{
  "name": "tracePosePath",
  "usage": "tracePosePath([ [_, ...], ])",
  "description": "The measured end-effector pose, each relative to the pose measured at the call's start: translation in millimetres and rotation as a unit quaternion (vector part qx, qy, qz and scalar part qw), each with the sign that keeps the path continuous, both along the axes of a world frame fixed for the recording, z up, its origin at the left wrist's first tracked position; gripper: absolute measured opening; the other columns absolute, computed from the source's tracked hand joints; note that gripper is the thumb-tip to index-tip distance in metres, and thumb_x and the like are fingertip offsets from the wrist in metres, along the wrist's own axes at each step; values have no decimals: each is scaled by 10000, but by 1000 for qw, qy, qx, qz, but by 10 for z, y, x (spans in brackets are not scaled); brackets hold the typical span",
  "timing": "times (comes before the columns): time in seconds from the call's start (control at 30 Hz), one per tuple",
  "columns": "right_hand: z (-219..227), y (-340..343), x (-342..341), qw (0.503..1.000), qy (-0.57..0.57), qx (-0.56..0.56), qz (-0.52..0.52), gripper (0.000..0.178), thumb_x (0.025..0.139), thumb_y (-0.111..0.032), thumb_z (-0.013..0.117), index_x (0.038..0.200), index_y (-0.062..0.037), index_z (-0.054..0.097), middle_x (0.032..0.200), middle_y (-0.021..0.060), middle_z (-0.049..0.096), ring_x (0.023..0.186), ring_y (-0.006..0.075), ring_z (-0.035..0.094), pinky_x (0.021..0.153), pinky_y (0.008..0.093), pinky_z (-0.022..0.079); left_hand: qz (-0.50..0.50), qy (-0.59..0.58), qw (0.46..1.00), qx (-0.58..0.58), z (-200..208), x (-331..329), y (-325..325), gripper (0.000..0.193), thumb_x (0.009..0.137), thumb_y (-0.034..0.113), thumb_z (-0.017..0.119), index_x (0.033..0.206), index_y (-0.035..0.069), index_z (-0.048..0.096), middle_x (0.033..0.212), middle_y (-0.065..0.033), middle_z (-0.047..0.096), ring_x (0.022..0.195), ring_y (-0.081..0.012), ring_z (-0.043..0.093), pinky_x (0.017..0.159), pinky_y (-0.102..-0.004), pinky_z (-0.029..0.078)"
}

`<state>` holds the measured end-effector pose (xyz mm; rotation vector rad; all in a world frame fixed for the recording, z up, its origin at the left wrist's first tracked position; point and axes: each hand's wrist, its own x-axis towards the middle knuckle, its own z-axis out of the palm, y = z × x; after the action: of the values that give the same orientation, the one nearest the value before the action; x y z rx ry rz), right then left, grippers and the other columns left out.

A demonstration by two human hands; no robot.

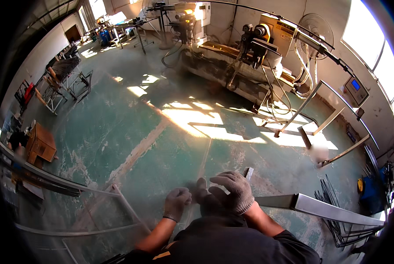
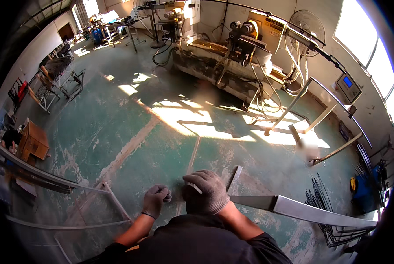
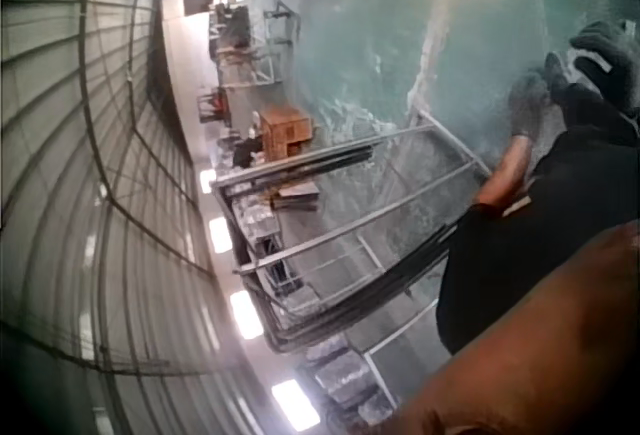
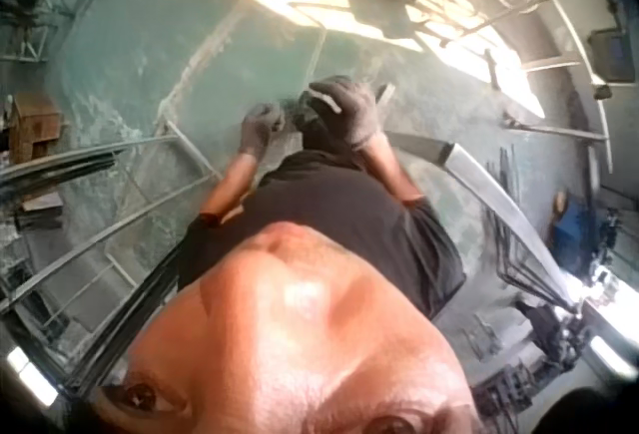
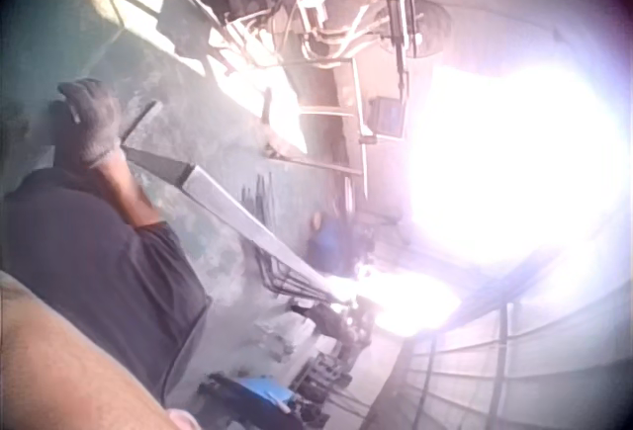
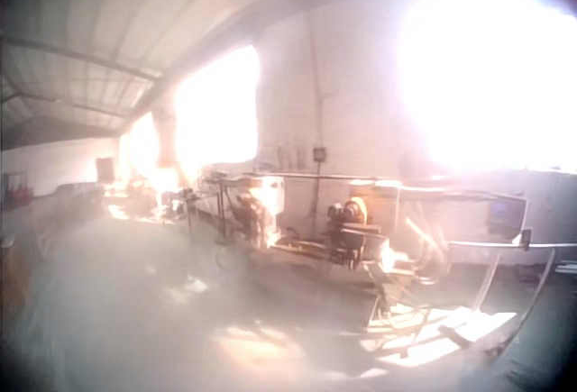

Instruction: The person loads long metal rods into a bending machine, operates the machine to bend them, and then removes the bent rods. They repeat this process multiple times, stacking the finished bent rods on a nearby rack.

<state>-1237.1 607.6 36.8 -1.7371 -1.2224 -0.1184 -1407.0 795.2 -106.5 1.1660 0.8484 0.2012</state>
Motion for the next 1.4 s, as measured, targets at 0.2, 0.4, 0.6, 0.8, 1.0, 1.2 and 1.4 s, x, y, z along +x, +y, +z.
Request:
tracePosePath([
  [0.2, -808, 1826, 1425, 989, 77, 11, -127, 192, 847, -117, 840, 1026, -89, 776, 942, 124, 776, 870, 346, 752, 767, 428, 591, -44, 81, 995, -24, -373, 792, 1435, 218, 1035, 110, 651, 1189, -42, 675, 986, -124, 742, 833, -209, 728, 764, -354, 614],
  [0.4, -628, 3393, 2474, 988, 134, -33, -66, 172, 886, -214, 833, 1022, -115, 793, 965, 137, 777, 884, 344, 750, 765, 432, 593, 62, 54, 995, 50, 112, 1978, 3279, 217, 968, 104, 701, 1125, -45, 720, 963, -107, 735, 794, -182, 716, 723, -315, 593],
  [0.6, -576, 4849, 3722, 996, -43, -74, 2, 171, 877, -237, 827, 1011, -152, 764, 891, 78, 753, 864, 313, 731, 760, 443, 583, 56, 6, 998, 16, -103, 3266, 4702, 140, 1036, 62, 632, 1125, -38, 672, 918, -112, 730, 753, -205, 706, 710, -346, 606],
  [0.8, -586, 6044, 5133, 987, -45, -94, -122, 138, 884, -206, 811, 973, -109, 771, 927, 107, 768, 881, 334, 728, 759, 442, 574, -39, -1, 998, 40, -370, 4801, 6402, 135, 1030, 86, 655, 1096, -26, 691, 913, -100, 728, 779, -181, 700, 728, -326, 596],
  [1.0, -329, 6862, 6300, 963, 5, -40, -267, 141, 872, -113, 828, 998, -65, 789, 955, 145, 778, 877, 342, 754, 771, 396, 592, -77, -37, 978, 188, 296, 6602, 8168, 143, 990, 103, 682, 1081, 0, 722, 895, -45, 717, 802, -124, 671, 740, -300, 571],
  [1.2, -276, 7588, 7884, 942, 57, -12, -331, 121, 895, -112, 799, 1006, -65, 792, 906, 144, 766, 801, 294, 749, 724, 377, 582, -126, -109, 900, 403, 770, 8358, 9258, 170, 962, 137, 730, 1077, 13, 744, 907, -95, 739, 827, -153, 696, 783, -327, 567],
  [1.4, 422, 8727, 9835, 954, -6, 41, -297, 127, 902, -97, 805, 1020, -54, 790, 909, 143, 770, 778, 263, 744, 729, 348, 583, -147, -143, 846, 492, 988, 10200, 10252, 122, 968, 79, 715, 1066, 9, 729, 927, -94, 729, 826, -170, 708, 754, -329, 575],
])
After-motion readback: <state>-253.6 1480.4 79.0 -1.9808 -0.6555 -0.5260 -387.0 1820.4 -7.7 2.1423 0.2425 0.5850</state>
